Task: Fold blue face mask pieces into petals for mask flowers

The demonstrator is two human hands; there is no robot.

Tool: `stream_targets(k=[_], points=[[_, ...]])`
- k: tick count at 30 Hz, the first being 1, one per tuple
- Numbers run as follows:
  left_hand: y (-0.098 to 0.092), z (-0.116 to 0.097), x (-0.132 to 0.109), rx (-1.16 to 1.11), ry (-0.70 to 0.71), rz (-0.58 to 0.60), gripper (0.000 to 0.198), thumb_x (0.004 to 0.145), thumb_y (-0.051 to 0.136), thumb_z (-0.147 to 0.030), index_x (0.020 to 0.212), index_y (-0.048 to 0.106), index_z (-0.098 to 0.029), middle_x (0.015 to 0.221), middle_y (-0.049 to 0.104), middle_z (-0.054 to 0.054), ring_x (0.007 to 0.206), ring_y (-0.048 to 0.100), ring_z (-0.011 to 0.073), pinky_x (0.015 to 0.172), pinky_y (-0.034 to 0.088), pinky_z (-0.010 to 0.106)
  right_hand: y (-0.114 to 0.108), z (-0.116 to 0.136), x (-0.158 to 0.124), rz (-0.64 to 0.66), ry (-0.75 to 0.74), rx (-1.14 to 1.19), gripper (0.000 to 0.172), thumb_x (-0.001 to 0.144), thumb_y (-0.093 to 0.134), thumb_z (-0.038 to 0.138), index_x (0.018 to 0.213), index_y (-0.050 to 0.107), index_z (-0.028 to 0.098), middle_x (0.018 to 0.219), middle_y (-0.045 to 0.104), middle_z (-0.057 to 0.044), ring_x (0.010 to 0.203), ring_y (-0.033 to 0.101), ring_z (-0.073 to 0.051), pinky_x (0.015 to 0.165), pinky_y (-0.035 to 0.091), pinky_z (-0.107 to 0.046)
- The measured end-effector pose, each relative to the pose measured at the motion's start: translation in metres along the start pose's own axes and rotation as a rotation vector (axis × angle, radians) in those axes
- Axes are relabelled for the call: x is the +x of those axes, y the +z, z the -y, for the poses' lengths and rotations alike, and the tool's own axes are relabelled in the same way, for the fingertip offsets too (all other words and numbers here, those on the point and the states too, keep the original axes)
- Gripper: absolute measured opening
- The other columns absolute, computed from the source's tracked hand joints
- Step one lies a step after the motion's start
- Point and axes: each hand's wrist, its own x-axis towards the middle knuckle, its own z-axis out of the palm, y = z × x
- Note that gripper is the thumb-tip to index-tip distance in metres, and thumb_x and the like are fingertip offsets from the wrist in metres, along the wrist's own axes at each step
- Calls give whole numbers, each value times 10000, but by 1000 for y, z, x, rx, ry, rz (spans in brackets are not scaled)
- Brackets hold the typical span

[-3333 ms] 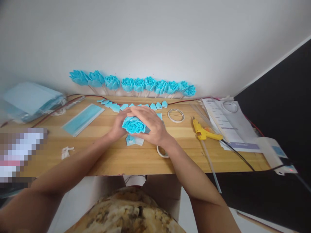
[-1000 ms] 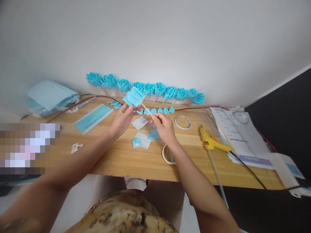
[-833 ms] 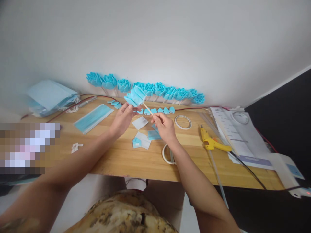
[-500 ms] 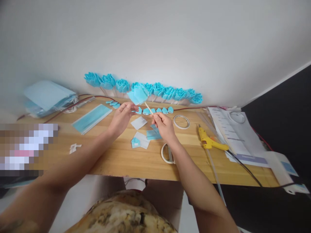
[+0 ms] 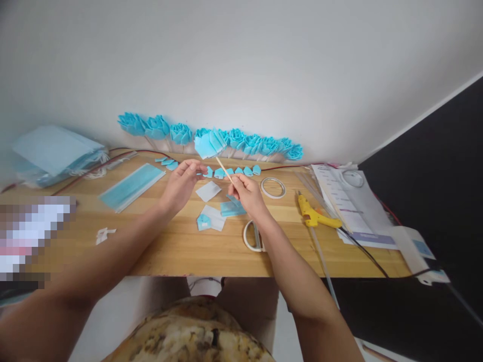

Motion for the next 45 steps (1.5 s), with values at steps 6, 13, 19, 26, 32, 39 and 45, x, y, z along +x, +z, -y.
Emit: stream_targets(k=[6, 13, 19, 26, 32, 39, 45], points=[[-1, 0, 0, 19, 2, 2, 362, 813, 798, -503, 1000, 648, -231, 924, 706, 9, 899, 657, 158, 814, 489, 286, -1, 0, 0, 24, 2, -19, 486, 840, 658, 667, 918, 690, 189, 574, 564, 45, 469, 393, -79, 448, 269, -236], [-1, -1, 1, 32, 1, 9, 416, 817, 805, -507, 1073, 630, -230, 935, 710, 10, 920, 658, 164, 817, 495, 289, 0, -3, 1, 55, 30, 51, 502, 811, 687, 696, 900, 642, 204, 492, 479, 81, 419, 329, -76, 430, 214, -240], [-2, -1, 1, 19, 5, 26, 407, 815, 819, -492, 1078, 638, -240, 947, 713, 16, 929, 660, 179, 816, 498, 305, -2, -7, 3, 78, 79, 149, 507, 798, 705, 700, 968, 627, 229, 435, 370, 119, 382, 257, -85, 421, 183, -258], [-2, 1, 0, -3, -4, 45, 402, 818, 824, -483, 1083, 645, -239, 943, 706, 16, 938, 655, 178, 816, 488, 300, -1, -4, 4, 65, 104, 150, 539, 739, 730, 732, 941, 611, 245, 427, 348, 121, 386, 244, -86, 418, 186, -257], [-2, 1, 0, 15, -6, 38, 395, 816, 822, -480, 1077, 647, -241, 938, 715, 17, 934, 669, 184, 817, 499, 309, -2, -5, 4, 79, 89, 127, 535, 770, 700, 739, 950, 626, 240, 439, 336, 120, 393, 248, -88, 420, 186, -257], [0, -8, 1, 21, 25, 23, 401, 797, 833, -488, 1051, 647, -240, 939, 711, 16, 928, 663, 183, 814, 496, 303, -2, -6, 2, 88, 71, 118, 522, 794, 713, 698, 980, 656, 213, 467, 403, 104, 406, 272, -76, 421, 154, -242], [-2, -13, 5, 36, 94, -24, 330, 794, 839, -482, 890, 642, -235, 823, 631, -6, 819, 606, 154, 770, 470, 291, -2, -5, 2, 63, 74, 71, 514, 801, 695, 683, 991, 679, 206, 490, 428, 90, 425, 287, -78, 423, 160, -238]])
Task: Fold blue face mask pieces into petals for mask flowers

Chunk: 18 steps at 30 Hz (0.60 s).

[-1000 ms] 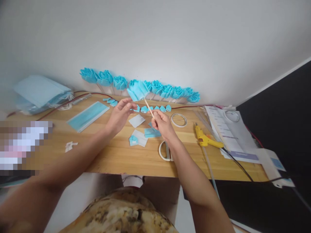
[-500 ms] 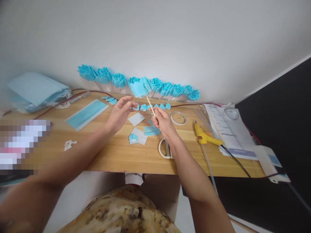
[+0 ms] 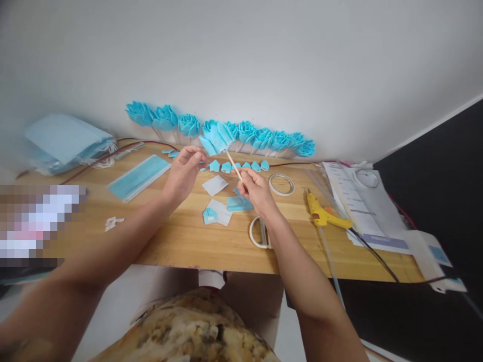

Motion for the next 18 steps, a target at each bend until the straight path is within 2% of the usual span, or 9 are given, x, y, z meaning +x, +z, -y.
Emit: stream_targets(k=[4, 9, 14, 18], points=[[-1, -2, 2, 41, 69, 5, 294, 827, 817, -462, 771, 656, -223, 751, 598, -9, 743, 548, 137, 741, 449, 288, 2, 2, -1, -17, -20, -46, 470, 824, 682, 651, 965, 692, 203, 514, 479, 69, 445, 332, -81, 436, 198, -236], [0, -4, 2, 19, 62, -1, 282, 792, 844, -468, 868, 713, -230, 771, 630, -10, 736, 561, 134, 731, 454, 281, 3, 3, -2, -42, -60, -84, 423, 850, 664, 608, 943, 702, 197, 543, 538, 50, 469, 368, -84, 457, 247, -235], [-4, 2, 2, 54, 18, 24, 387, 818, 791, -560, 1031, 705, -249, 962, 712, 25, 896, 664, 177, 794, 489, 294, -1, -1, 0, -47, -160, -167, 376, 901, 621, 542, 975, 727, 189, 582, 594, 38, 492, 400, -90, 494, 313, -243], [-4, 4, 2, 51, 11, 44, 530, 755, 823, -623, 1104, 678, -252, 1095, 721, 43, 1023, 685, 213, 858, 514, 307, -6, -8, 3, -21, -263, -264, 300, 938, 595, 451, 995, 744, 197, 664, 679, 14, 558, 482, -111, 569, 397, -259]])
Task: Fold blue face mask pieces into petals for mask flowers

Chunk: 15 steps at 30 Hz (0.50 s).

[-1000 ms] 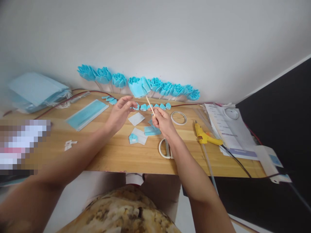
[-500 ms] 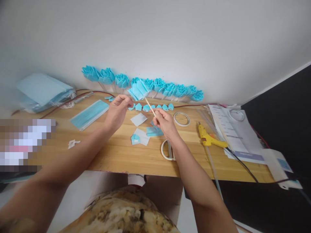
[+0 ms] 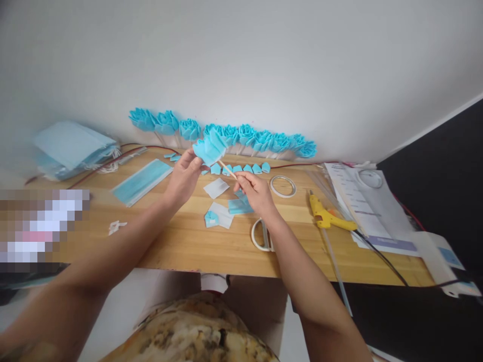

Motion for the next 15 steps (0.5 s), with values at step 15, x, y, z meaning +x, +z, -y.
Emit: stream_targets(k=[15], points=[[-2, -6, -5, 477, 322, 298, 727, 718, 852, -612, 1282, 681, -187, 1335, 710, 150, 1298, 633, 335, 1127, 486, 470, -13, -14, 7, 8, -140, -52, 301, 906, 676, 485, 1036, 788, 238, 1031, 805, -35, 940, 733, -218, 877, 551, -354]])
